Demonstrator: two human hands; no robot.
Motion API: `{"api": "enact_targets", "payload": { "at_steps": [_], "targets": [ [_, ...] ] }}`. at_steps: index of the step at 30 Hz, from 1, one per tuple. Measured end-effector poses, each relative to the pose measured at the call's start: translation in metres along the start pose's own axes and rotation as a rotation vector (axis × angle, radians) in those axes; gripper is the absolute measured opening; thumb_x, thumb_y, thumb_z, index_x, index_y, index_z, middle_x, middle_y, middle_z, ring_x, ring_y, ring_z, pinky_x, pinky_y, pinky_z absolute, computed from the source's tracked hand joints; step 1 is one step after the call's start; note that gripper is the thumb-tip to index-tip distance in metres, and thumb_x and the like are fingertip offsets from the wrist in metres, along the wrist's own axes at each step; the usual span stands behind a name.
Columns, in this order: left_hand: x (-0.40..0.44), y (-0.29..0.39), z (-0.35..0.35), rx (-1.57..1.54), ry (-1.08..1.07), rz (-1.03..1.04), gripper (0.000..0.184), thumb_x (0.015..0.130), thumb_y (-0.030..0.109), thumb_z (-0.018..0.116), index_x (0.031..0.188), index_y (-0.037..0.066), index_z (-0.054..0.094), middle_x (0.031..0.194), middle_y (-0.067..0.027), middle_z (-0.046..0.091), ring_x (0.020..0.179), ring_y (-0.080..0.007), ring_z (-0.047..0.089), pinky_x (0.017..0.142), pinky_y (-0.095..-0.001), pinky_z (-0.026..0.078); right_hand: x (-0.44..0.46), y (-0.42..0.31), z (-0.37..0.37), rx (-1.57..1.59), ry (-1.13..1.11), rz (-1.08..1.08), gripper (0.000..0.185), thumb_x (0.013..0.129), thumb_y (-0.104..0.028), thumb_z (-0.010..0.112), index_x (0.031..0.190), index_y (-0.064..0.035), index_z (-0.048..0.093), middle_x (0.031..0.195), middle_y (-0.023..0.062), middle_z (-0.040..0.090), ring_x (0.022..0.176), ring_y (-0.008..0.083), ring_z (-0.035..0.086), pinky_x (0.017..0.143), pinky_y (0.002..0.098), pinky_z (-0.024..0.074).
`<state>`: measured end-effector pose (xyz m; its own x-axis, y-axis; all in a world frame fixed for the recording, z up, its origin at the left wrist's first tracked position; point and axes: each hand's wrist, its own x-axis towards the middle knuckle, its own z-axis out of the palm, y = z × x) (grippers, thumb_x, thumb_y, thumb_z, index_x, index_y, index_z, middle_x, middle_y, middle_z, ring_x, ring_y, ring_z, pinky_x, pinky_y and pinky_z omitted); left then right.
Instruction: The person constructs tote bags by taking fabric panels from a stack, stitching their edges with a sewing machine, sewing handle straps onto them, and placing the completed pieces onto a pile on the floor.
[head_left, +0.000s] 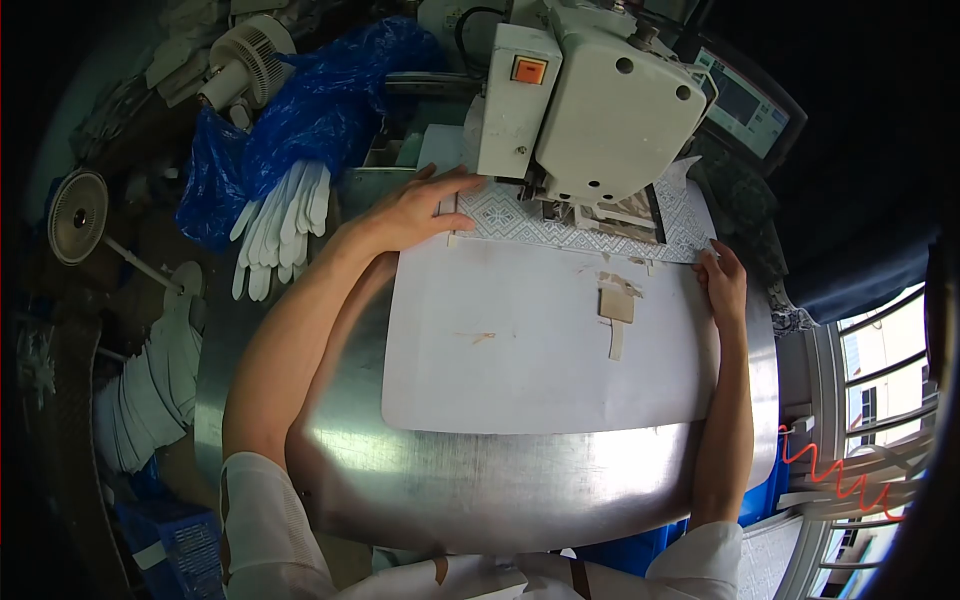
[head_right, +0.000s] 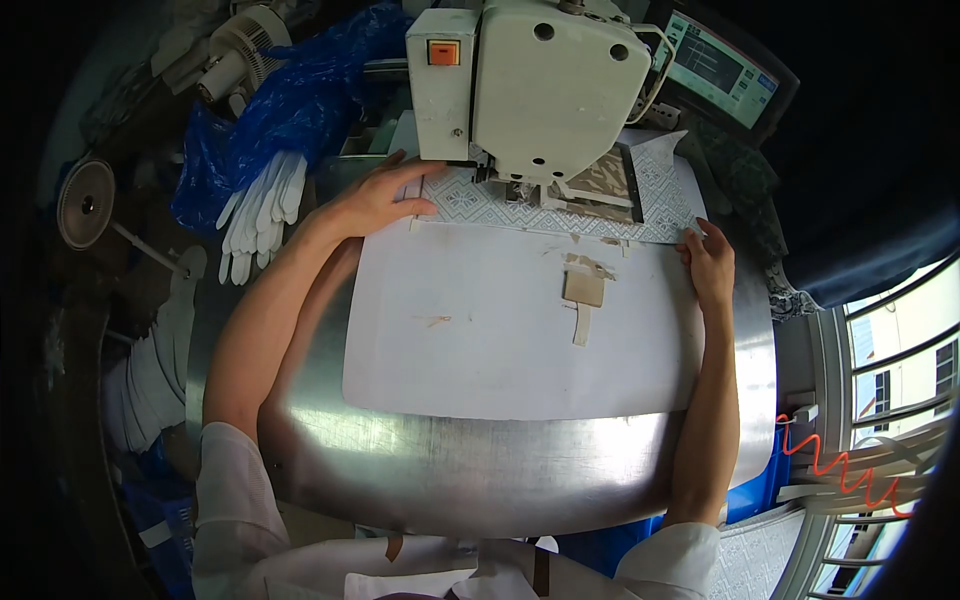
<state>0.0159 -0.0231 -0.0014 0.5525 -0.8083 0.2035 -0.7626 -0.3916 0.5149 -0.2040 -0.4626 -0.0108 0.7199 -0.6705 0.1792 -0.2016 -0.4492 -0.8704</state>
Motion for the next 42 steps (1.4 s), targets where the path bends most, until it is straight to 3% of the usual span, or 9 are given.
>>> {"api": "enact_targets", "payload": {
  "at_steps": [3, 5, 7, 9, 10, 12, 20, 42],
  "targets": [
    [-0.002, 0.007, -0.001, -0.001, 0.018, -0.119, 0.062, 0.088, 0.037, 0.072, 0.144, 0.019, 0.051, 0.150, -0.0047, 0.049, 0.147, -0.0357, 0.030, 0.123, -0.0465, 0.024, 0.008, -0.003, 0.002, -0.095, 0.019, 0.046, 0.038, 0.099, -0.027, 0.062, 0.126, -0.0006, 0.064, 0.074, 0.0038, 0.064, 0.065, 0.0064, 0.054, 0.061, 0.0229, 0.0437],
    [-0.004, 0.005, -0.001, -0.029, 0.012, -0.119, 0.061, 0.088, 0.036, 0.073, 0.143, 0.019, 0.052, 0.150, -0.0046, 0.049, 0.147, -0.0378, 0.030, 0.122, -0.0465, 0.025, 0.004, -0.007, 0.004, -0.425, 0.078, -0.080, 0.038, 0.095, -0.032, 0.063, 0.111, 0.0016, 0.071, 0.077, 0.0137, 0.072, 0.070, 0.0189, 0.069, 0.069, 0.0324, 0.0529],
    [0.000, -0.001, 0.002, -0.101, 0.000, -0.112, 0.060, 0.088, 0.034, 0.073, 0.142, 0.017, 0.053, 0.151, -0.0043, 0.049, 0.146, -0.0421, 0.031, 0.121, -0.0466, 0.027, 0.008, 0.006, 0.005, -0.488, 0.161, -0.235, 0.038, 0.092, -0.031, 0.065, 0.109, 0.0026, 0.071, 0.087, 0.0199, 0.073, 0.083, 0.0316, 0.073, 0.078, 0.0387, 0.0543],
    [0.001, -0.004, 0.004, -0.087, 0.014, -0.107, 0.059, 0.087, 0.027, 0.074, 0.142, 0.017, 0.053, 0.149, -0.0079, 0.051, 0.143, -0.0380, 0.038, 0.117, -0.0431, 0.032, 0.003, -0.002, 0.003, -0.463, 0.107, -0.154, 0.038, 0.092, -0.030, 0.065, 0.112, 0.0020, 0.070, 0.094, 0.0223, 0.073, 0.092, 0.0376, 0.071, 0.084, 0.0406, 0.0540],
    [0.002, -0.002, 0.004, -0.089, -0.012, -0.075, 0.059, 0.087, 0.027, 0.074, 0.142, 0.017, 0.053, 0.149, -0.0079, 0.051, 0.143, -0.0380, 0.038, 0.117, -0.0431, 0.032, 0.006, 0.003, 0.004, -0.468, 0.125, -0.160, 0.038, 0.092, -0.030, 0.065, 0.113, 0.0014, 0.069, 0.095, 0.0219, 0.073, 0.092, 0.0367, 0.071, 0.084, 0.0406, 0.0540],
    [0.001, 0.002, 0.002, -0.094, 0.012, -0.074, 0.062, 0.086, 0.012, 0.072, 0.145, 0.011, 0.051, 0.145, -0.0112, 0.055, 0.135, -0.0238, 0.049, 0.113, -0.0340, 0.036, 0.006, 0.008, 0.003, -0.472, 0.161, -0.149, 0.038, 0.092, -0.029, 0.064, 0.115, 0.0007, 0.069, 0.095, 0.0214, 0.073, 0.093, 0.0359, 0.071, 0.085, 0.0406, 0.0540],
    [0.002, 0.001, 0.002, -0.129, 0.001, -0.090, 0.062, 0.087, 0.008, 0.070, 0.145, 0.007, 0.049, 0.145, -0.0113, 0.055, 0.135, -0.0220, 0.049, 0.114, -0.0324, 0.033, -0.007, 0.001, 0.003, -0.564, 0.116, -0.145, 0.039, 0.094, -0.031, 0.062, 0.120, -0.0016, 0.066, 0.094, 0.0197, 0.073, 0.089, 0.0345, 0.071, 0.083, 0.0407, 0.0539],
    [0.004, 0.002, 0.000, -0.145, -0.001, -0.062, 0.063, 0.086, 0.009, 0.071, 0.146, 0.009, 0.049, 0.146, -0.0115, 0.053, 0.136, -0.0237, 0.047, 0.115, -0.0339, 0.033, -0.017, -0.003, 0.007, -0.644, 0.140, -0.140, 0.035, 0.095, -0.030, 0.061, 0.118, -0.0035, 0.066, 0.097, 0.0189, 0.073, 0.092, 0.0359, 0.071, 0.084, 0.0426, 0.0546]
  ]
}}
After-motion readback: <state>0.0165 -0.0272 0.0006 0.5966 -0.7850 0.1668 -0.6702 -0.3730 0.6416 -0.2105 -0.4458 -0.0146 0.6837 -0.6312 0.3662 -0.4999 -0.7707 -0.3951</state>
